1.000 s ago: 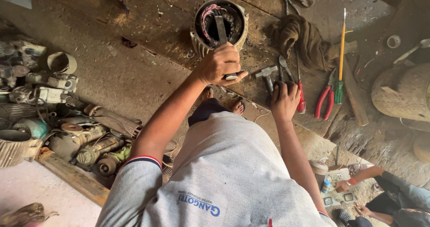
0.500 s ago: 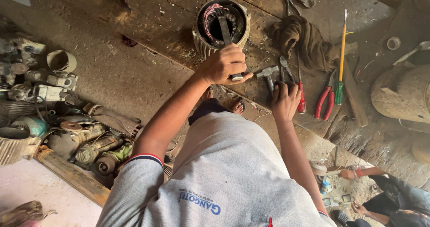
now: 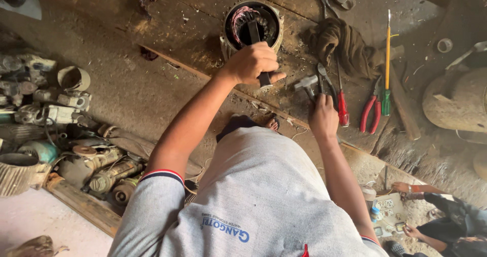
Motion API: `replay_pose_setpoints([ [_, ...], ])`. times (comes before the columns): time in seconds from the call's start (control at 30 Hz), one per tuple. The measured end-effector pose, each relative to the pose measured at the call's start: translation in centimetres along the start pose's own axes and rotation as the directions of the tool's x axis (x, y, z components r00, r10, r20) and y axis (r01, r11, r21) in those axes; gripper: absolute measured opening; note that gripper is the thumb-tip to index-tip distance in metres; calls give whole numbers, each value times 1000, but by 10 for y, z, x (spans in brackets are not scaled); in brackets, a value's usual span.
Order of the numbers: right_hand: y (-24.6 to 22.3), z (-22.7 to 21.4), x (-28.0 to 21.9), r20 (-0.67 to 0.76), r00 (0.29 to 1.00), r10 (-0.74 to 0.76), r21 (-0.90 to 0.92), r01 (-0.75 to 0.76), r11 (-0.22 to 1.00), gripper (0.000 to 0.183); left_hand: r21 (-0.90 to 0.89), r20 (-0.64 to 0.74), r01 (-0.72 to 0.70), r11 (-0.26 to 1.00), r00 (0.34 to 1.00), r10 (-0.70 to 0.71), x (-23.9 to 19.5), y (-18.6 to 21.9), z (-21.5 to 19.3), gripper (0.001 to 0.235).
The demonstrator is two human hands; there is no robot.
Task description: The person uses a hammer and chisel to repeatedly strike and pry copper windings from a motor stator on a workbench. The person removes loosened wire coils by hand and places them aside, continuing to chip away at the remaining windings.
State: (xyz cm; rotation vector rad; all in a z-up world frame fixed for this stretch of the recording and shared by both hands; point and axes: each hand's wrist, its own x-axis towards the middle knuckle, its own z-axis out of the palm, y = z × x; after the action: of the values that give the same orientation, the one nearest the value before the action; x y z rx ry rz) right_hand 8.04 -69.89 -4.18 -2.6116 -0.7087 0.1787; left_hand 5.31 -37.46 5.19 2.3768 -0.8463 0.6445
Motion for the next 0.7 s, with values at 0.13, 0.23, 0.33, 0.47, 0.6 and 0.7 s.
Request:
replay_pose_setpoints([
  [0.13, -8, -23, -11, -175, 984, -29, 215, 66, 974, 22, 4, 143, -47, 999, 989, 46, 12, -6, -4, 56],
  [0.23, -18, -39, -31, -240, 971, 17, 292, 55, 955, 20, -17, 115, -101, 995, 988, 102, 16, -8, -6, 52],
  [0.33, -32, -51, -53, -250, 962, 107, 373, -6, 928, 20, -35, 116, -100, 994, 988, 104, 14, -7, -11, 53],
  [0.47, -56, -62, -66, -134, 954, 269, 511, -166, 843, 23, -32, 130, -146, 989, 980, 149, 13, -12, -27, 52],
  [0.6, -77, -66, -84, -26, 945, 327, 574, -254, 778, 24, -82, 162, -158, 984, 972, 170, 14, -11, -27, 53],
  [0.7, -92, -63, -92, 24, 944, 328, 686, -254, 682, 25, -28, 297, -178, 984, 938, 178, 22, -13, -20, 58],
])
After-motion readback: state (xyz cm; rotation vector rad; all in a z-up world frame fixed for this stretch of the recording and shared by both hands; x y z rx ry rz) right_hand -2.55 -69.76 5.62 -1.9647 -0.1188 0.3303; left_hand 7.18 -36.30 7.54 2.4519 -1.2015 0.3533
